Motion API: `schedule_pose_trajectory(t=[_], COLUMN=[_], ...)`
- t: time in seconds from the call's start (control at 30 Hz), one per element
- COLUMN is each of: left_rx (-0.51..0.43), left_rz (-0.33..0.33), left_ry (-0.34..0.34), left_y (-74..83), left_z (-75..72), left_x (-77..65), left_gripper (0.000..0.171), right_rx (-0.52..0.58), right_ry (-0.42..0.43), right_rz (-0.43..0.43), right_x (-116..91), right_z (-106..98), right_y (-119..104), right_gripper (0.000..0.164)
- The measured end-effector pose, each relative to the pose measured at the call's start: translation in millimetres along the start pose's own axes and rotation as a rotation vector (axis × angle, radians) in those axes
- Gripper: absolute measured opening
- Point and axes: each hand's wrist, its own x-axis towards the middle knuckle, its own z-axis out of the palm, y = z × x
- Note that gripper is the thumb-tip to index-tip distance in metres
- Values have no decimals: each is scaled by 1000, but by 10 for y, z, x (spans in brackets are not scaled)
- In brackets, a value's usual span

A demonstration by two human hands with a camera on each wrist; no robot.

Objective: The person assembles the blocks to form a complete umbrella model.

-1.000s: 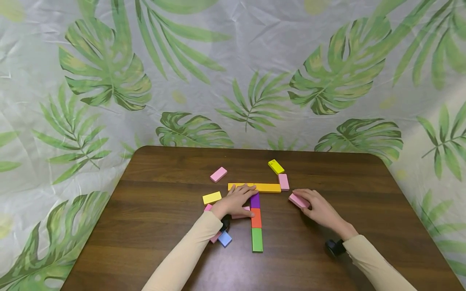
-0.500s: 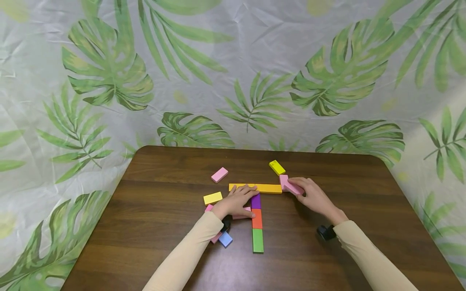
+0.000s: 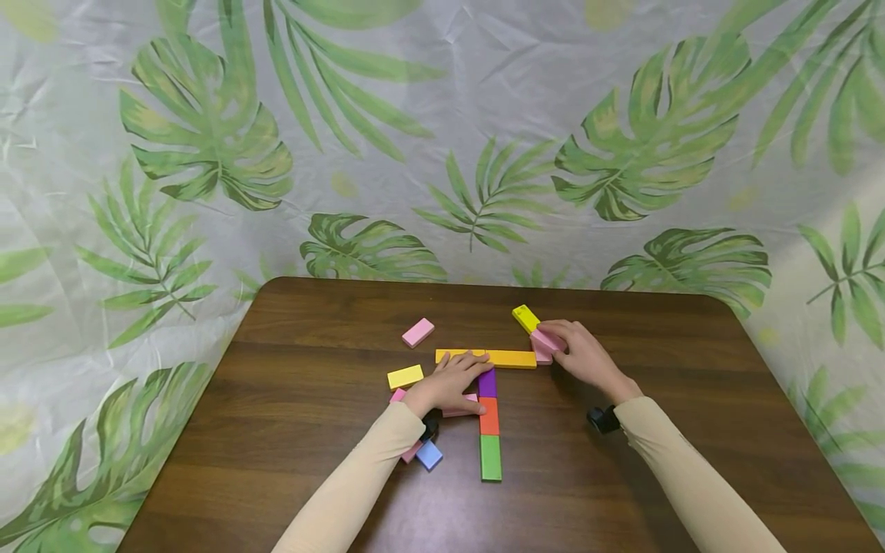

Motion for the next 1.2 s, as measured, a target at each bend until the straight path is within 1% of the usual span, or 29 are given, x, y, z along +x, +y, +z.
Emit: schedule_pose_trajectory(t=[0.37,0.67,0.9,1.07,1.2], left_rx=[-5,-6,-15,-16,-12], left_rz=[1,1,1,-1,-3], left_ry=[5,5,5,2,3], left_y=[5,11,12,11,9], left_z=[8,8,2,2,5], left_x=[6,1,-6,-1,3], left_gripper=[78,77,78,78,78], right_rx=[30,11,18,27,25], right_ry=[-25,-24,-22,-27,-32], right_rz=[110,109,121,127,148], right_x=[210,384,501,579,631], right_z=[49,79,118,143,161], right_y=[-46,-46,-57,-66,-57], right_gripper=[49,44,47,47,48])
